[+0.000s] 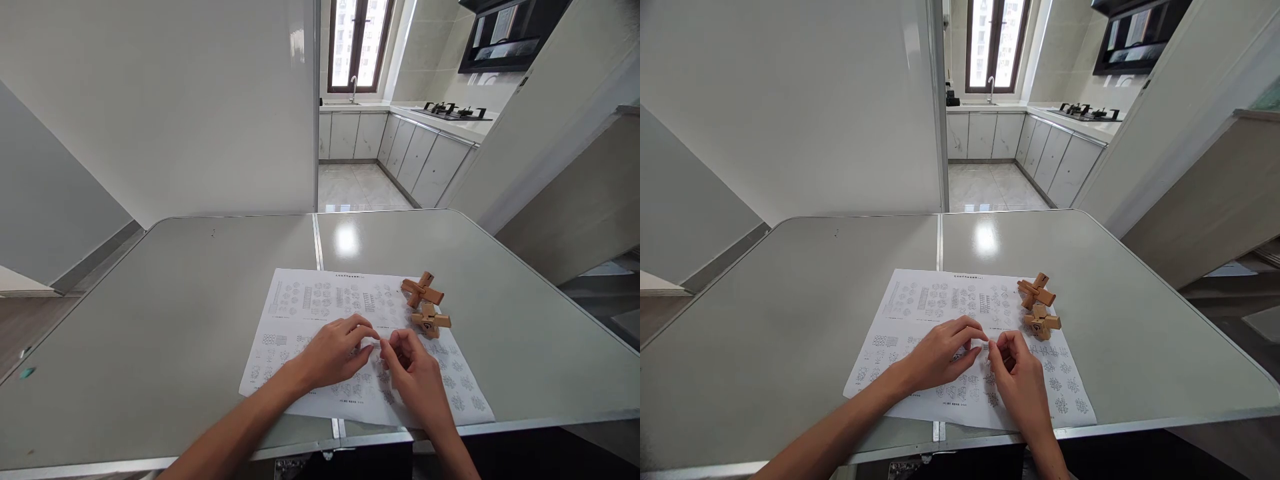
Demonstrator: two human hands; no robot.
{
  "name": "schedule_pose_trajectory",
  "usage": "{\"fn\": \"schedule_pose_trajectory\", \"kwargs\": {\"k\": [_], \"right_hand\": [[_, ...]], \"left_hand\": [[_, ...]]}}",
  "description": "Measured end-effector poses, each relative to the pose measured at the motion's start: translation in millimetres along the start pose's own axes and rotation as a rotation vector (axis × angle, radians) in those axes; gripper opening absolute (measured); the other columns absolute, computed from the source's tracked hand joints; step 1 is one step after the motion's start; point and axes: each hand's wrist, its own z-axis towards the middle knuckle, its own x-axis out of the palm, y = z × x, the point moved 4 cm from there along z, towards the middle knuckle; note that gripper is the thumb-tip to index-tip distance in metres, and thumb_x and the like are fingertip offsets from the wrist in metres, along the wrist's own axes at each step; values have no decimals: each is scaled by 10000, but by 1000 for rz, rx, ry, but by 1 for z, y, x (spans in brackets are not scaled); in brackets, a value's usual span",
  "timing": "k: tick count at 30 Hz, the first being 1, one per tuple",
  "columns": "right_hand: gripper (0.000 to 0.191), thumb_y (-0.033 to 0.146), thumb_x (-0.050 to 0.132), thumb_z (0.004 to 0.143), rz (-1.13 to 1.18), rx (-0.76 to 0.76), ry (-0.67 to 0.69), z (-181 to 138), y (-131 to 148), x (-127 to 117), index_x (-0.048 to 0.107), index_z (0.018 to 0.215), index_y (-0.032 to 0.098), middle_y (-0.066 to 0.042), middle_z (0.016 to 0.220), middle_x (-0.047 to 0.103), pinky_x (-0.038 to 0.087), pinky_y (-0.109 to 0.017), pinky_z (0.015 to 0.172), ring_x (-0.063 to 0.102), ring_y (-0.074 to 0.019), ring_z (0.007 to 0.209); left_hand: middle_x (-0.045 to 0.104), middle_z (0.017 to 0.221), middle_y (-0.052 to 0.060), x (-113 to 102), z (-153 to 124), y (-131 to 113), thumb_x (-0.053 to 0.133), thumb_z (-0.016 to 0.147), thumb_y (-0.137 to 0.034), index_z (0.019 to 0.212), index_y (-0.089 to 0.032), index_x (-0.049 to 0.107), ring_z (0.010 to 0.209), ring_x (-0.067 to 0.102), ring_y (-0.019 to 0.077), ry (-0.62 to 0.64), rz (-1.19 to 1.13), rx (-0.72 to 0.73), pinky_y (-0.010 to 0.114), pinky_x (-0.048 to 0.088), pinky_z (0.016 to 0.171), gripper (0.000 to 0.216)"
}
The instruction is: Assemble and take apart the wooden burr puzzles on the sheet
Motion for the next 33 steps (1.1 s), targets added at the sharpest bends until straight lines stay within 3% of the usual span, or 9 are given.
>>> {"fn": "schedule_pose_trajectory", "kwargs": {"k": [33], "right_hand": [[324, 567, 571, 990, 12, 14, 22, -2, 0, 1, 534, 906, 257, 11, 750, 646, 458, -281, 568, 561, -178, 618]], "left_hand": [[687, 1157, 75, 0, 0, 1, 557, 1002, -201, 1170, -193, 627, 886, 701, 166, -13, 1, 5, 299, 580, 787, 182]]}}
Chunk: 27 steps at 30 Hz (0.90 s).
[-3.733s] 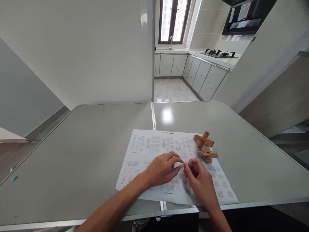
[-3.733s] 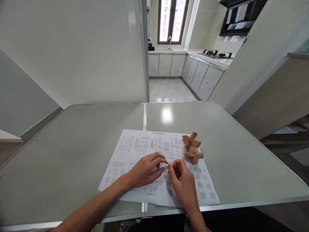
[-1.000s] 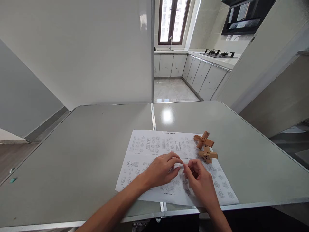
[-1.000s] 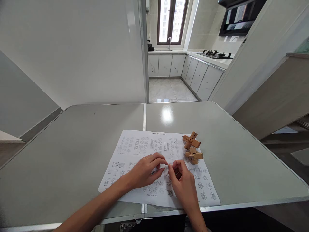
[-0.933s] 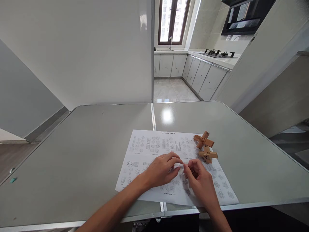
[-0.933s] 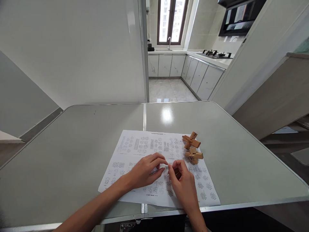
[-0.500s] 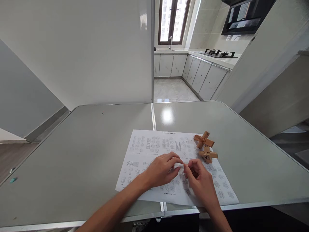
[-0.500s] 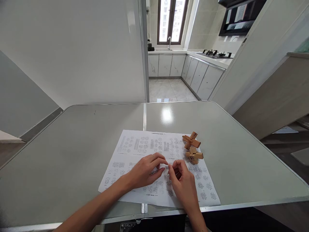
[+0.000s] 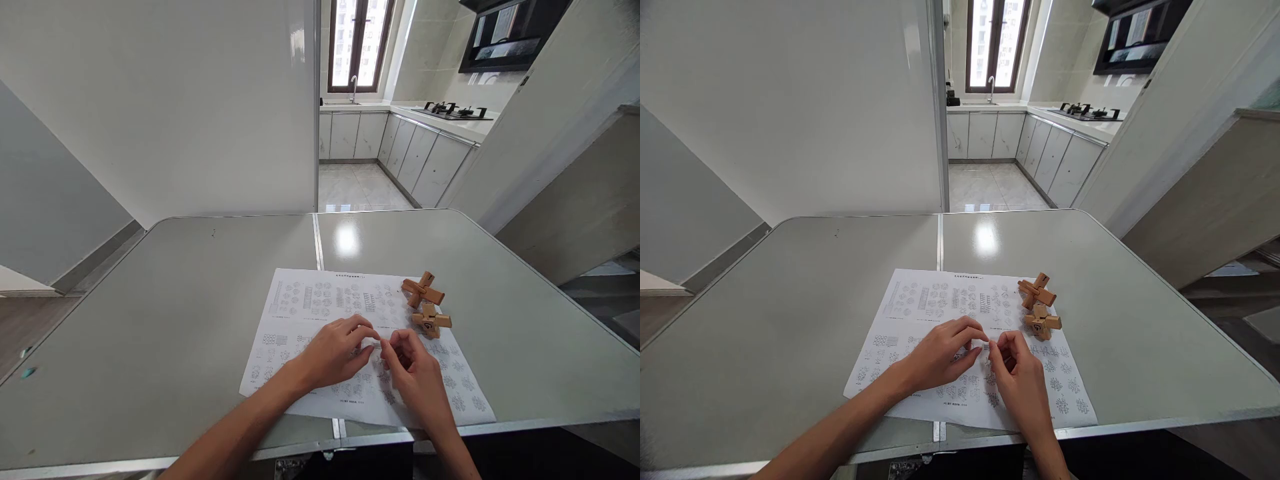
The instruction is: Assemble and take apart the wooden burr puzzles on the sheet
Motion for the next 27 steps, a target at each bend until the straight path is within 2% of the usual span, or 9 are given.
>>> {"fn": "schedule_pose_trajectory", "kwargs": {"k": [27], "right_hand": [[373, 618, 569, 975, -12, -3, -8, 0, 6, -1, 549, 896, 253, -6, 751, 664, 481, -302, 599, 619, -206, 657]], "left_hand": [[692, 1141, 76, 0, 0, -1, 550, 1003, -206, 1166, -197, 632, 905, 699, 179, 3, 26, 15, 309, 581, 789, 183]]}}
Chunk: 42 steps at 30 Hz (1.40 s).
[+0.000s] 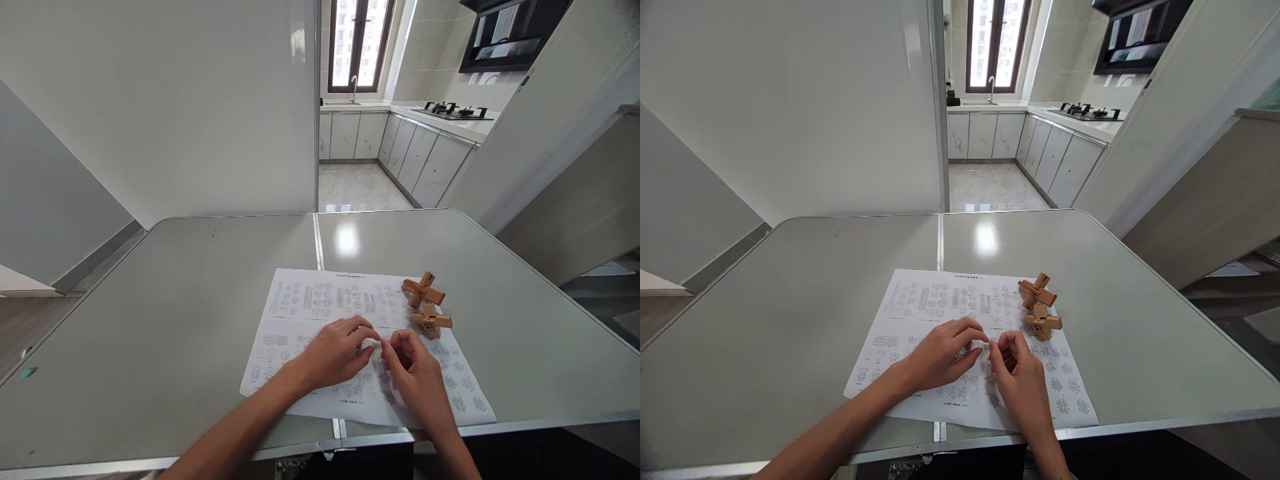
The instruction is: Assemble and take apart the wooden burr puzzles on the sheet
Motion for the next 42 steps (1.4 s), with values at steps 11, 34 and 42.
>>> {"fn": "schedule_pose_trajectory", "kwargs": {"k": [11, 34, 42], "right_hand": [[346, 583, 594, 968, -9, -23, -14, 1, -2, 0, 560, 880, 250, -3, 739, 667, 478, -292, 586, 607, -197, 637], [392, 636, 571, 964, -5, -10, 10, 2, -3, 0, 541, 885, 253, 2, 740, 644, 465, -297, 591, 569, -193, 624], [360, 612, 575, 974, 20, 0, 62, -3, -5, -7, 524, 905, 262, 11, 716, 639, 488, -307, 613, 617, -208, 651]], "left_hand": [[695, 1138, 76, -1, 0, -1, 545, 1010, -212, 1154, -192, 638, 914, 697, 180, 10, -2, -4, 306, 579, 795, 172], [721, 1095, 69, 0, 1, 0, 547, 1005, -198, 1155, -200, 632, 950, 707, 191, 7, -17, 12, 319, 582, 832, 172], [733, 1059, 60, -1, 0, -1, 541, 1015, -201, 1119, -197, 635, 951, 705, 192, 21, -6, 11, 318, 573, 831, 140]]}}
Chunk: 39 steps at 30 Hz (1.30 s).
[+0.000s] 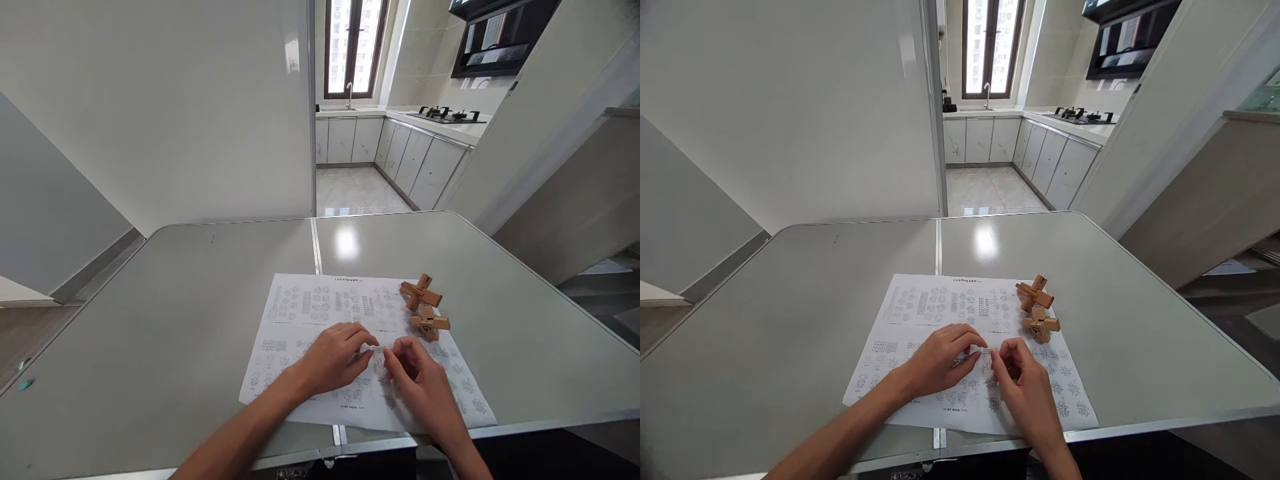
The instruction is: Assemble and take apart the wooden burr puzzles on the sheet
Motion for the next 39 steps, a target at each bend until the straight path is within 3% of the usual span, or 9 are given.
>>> {"fn": "schedule_pose_trajectory", "kwargs": {"k": [6, 12, 16, 21, 24, 28, 31, 35, 39], "right_hand": [[355, 607, 604, 950, -80, -30, -149, 17, 6, -45, 529, 906, 263, 6, 730, 656, 458, -297, 580, 645, -209, 655], [346, 588, 624, 900, -301, 25, -558, 44, 15, -102, 600, 923, 243, -62, 942, 744, 493, -355, 699, 696, -254, 807], [417, 603, 586, 912, -382, 24, -477, 70, 7, -111, 628, 1061, 216, -109, 1078, 748, 503, -378, 739, 692, -269, 881], [371, 572, 577, 931, -498, 86, -286, 97, -7, -103, 721, 1033, 245, -72, 955, 799, 460, -368, 680, 707, -272, 791], [307, 486, 543, 973, -599, 35, -295, 104, 0, -95, 739, 1010, 253, -63, 875, 796, 408, -345, 607, 697, -269, 740], [336, 455, 471, 1039, -607, -186, -323, 98, 28, -80, 730, 1025, 241, -55, 851, 772, 432, -335, 600, 691, -259, 743], [311, 436, 481, 1065, -514, -434, -336, 82, 55, -67, 713, 1059, 228, -73, 989, 776, 501, -363, 697, 708, -265, 856], [164, 323, 547, 1069, -357, -587, -253, 57, 70, -48, 679, 1121, 242, -63, 1075, 770, 545, -354, 772, 722, -242, 936], [133, 212, 577, 1056, -290, -659, -161, 32, 65, -31, 667, 1145, 251, -45, 1047, 759, 543, -363, 859, 709, -232, 994]], "left_hand": [[727, 1051, 55, 0, 1, 1, 551, 1002, -182, 1126, -196, 629, 871, 696, 174, 8, -3, -8, 303, 571, 779, 147], [726, 1045, 60, 0, 1, 2, 536, 1002, -171, 1135, -202, 620, 843, 690, 170, 5, 4, -15, 303, 574, 764, 160], [724, 1058, 57, -1, 1, 1, 540, 1000, -164, 1131, -206, 620, 844, 683, 168, 4, 2, -21, 305, 573, 768, 159], [713, 1084, 49, -2, 3, 0, 543, 998, -147, 1138, -204, 621, 818, 655, 151, 20, -12, -36, 299, 564, 772, 171], [711, 1083, 47, -3, 4, -1, 545, 995, -144, 1137, -207, 621, 809, 645, 152, 19, -19, -45, 300, 558, 759, 173], [709, 1055, 43, -4, 4, 0, 544, 999, -149, 1149, -225, 608, 839, 642, 174, -19, -16, -89, 325, 547, 777, 181], [679, 1119, 63, -9, 3, 5, 544, 1017, -187, 1228, -245, 566, 925, 637, 195, -163, -49, -187, 358, 543, 843, 219], [540, 1355, 128, -17, -1, 12, 643, 991, -349, 1413, -269, 435, 1152, 575, 257, -360, -130, -277, 424, 518, 944, 478], [421, 1518, 156, -18, 0, 14, 761, 833, -645, 1529, -282, 335, 1318, 491, 336, -287, -343, -245, 509, 455, 1073, 893]]}}
